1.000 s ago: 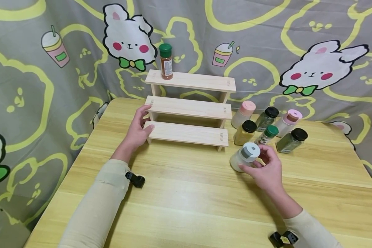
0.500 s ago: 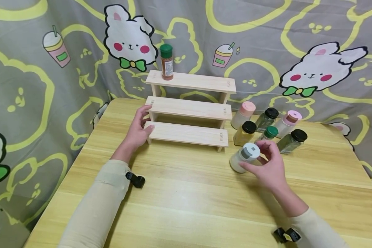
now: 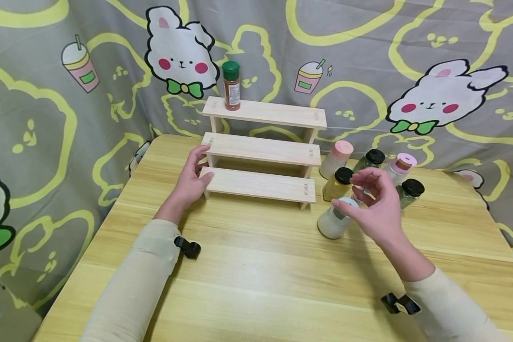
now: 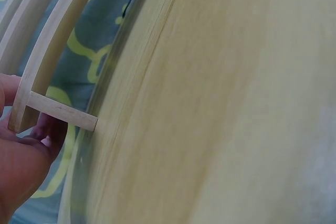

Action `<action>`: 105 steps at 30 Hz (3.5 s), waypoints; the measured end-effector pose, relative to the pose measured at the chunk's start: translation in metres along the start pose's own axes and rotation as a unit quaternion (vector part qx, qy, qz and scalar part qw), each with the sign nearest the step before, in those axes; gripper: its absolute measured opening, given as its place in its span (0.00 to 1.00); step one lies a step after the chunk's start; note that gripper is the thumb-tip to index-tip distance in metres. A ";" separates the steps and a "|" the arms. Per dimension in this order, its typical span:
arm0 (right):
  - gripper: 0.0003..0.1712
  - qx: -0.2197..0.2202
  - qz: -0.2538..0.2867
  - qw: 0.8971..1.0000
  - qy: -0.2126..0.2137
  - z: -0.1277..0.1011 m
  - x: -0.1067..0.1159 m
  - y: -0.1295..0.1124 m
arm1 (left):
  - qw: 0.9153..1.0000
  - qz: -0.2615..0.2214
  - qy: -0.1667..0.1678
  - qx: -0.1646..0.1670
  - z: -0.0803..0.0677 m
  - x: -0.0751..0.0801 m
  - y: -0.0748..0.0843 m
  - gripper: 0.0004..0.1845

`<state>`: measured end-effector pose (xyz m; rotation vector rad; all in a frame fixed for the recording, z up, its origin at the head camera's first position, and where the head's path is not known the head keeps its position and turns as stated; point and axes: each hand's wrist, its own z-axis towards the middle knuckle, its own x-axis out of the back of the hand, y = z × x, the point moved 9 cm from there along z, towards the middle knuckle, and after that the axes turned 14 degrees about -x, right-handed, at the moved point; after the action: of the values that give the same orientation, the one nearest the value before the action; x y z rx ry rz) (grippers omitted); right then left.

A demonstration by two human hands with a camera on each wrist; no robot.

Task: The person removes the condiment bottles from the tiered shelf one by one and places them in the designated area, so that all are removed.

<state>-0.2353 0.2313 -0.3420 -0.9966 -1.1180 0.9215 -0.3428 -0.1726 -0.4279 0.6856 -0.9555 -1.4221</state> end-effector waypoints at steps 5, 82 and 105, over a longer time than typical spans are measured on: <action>0.41 0.028 -0.002 1.000 -0.011 0.010 -0.008 -0.027 | 1.000 -0.001 -0.005 0.004 0.001 -0.001 0.004 0.37; 0.42 -0.060 0.076 0.994 -0.056 0.167 -0.206 -0.102 | 1.000 0.010 0.003 0.017 0.002 0.001 -0.005 0.38; 0.34 -0.062 0.034 0.997 -0.028 0.181 -0.238 -0.109 | 1.000 -0.001 -0.011 0.012 0.005 -0.011 0.018 0.35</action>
<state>-0.4489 0.0045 -0.2778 -1.1219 -1.2064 0.9491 -0.3371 -0.1600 -0.4112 0.6899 -0.9906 -1.4253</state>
